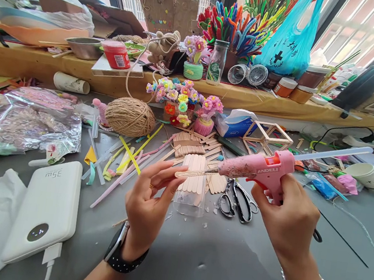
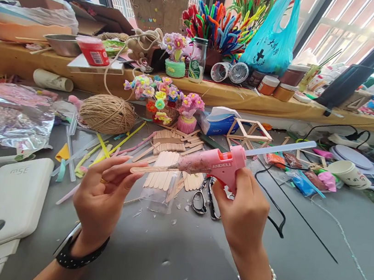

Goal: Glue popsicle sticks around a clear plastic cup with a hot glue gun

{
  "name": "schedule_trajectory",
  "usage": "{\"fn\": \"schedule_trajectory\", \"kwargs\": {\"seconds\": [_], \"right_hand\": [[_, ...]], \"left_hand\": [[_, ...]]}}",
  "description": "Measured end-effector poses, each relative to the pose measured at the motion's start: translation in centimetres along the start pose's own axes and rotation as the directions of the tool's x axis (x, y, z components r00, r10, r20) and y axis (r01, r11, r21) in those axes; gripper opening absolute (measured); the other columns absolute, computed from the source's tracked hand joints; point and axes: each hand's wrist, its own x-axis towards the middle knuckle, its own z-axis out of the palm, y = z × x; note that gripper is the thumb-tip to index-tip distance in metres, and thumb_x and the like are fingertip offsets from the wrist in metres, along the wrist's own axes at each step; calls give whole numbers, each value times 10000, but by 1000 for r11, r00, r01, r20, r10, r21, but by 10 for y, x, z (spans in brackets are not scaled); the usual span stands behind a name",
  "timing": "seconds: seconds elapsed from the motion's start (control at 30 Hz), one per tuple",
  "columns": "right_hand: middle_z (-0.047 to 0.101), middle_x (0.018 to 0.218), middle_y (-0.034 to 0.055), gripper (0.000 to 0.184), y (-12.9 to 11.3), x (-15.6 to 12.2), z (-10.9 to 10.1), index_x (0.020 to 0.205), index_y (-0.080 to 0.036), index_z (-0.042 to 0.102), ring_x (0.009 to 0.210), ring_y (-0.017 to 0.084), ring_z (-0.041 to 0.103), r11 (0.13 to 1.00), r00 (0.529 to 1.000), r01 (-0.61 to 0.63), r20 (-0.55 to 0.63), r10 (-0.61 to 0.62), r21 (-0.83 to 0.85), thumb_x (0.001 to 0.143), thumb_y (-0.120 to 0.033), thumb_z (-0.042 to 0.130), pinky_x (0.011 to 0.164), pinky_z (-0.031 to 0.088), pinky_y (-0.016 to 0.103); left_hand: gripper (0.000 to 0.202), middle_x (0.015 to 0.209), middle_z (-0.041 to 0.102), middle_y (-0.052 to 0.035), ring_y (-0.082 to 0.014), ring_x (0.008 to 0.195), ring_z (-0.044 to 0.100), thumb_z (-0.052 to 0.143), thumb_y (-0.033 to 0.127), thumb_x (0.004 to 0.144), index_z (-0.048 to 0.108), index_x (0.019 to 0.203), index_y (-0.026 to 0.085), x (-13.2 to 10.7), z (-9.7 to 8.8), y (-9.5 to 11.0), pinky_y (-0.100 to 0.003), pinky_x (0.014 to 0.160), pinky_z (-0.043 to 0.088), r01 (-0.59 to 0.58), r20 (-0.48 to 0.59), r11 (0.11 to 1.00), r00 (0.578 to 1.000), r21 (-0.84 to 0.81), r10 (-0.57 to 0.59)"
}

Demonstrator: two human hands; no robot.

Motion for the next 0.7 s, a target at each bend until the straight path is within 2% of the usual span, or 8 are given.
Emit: {"fn": "schedule_trajectory", "kwargs": {"seconds": [0.43, 0.7], "right_hand": [[422, 540, -46, 136, 1, 1, 0, 669, -202, 413, 464, 94, 395, 1000, 1000, -4, -4, 4, -29, 720, -218, 538, 448, 311, 225], [384, 521, -55, 135, 2, 2, 0, 639, -209, 406, 450, 90, 370, 999, 1000, -11, -6, 11, -40, 705, -185, 521, 439, 294, 227]], "left_hand": [[279, 856, 705, -12, -155, 846, 667, 628, 108, 739, 535, 990, 184, 1, 0, 0, -257, 725, 568, -9, -13, 1000, 1000, -22, 9], [264, 849, 699, -19, -176, 848, 669, 627, 140, 744, 530, 986, 181, 1, -1, -1, -287, 718, 575, -3, -22, 1000, 1000, 22, 3]]}}
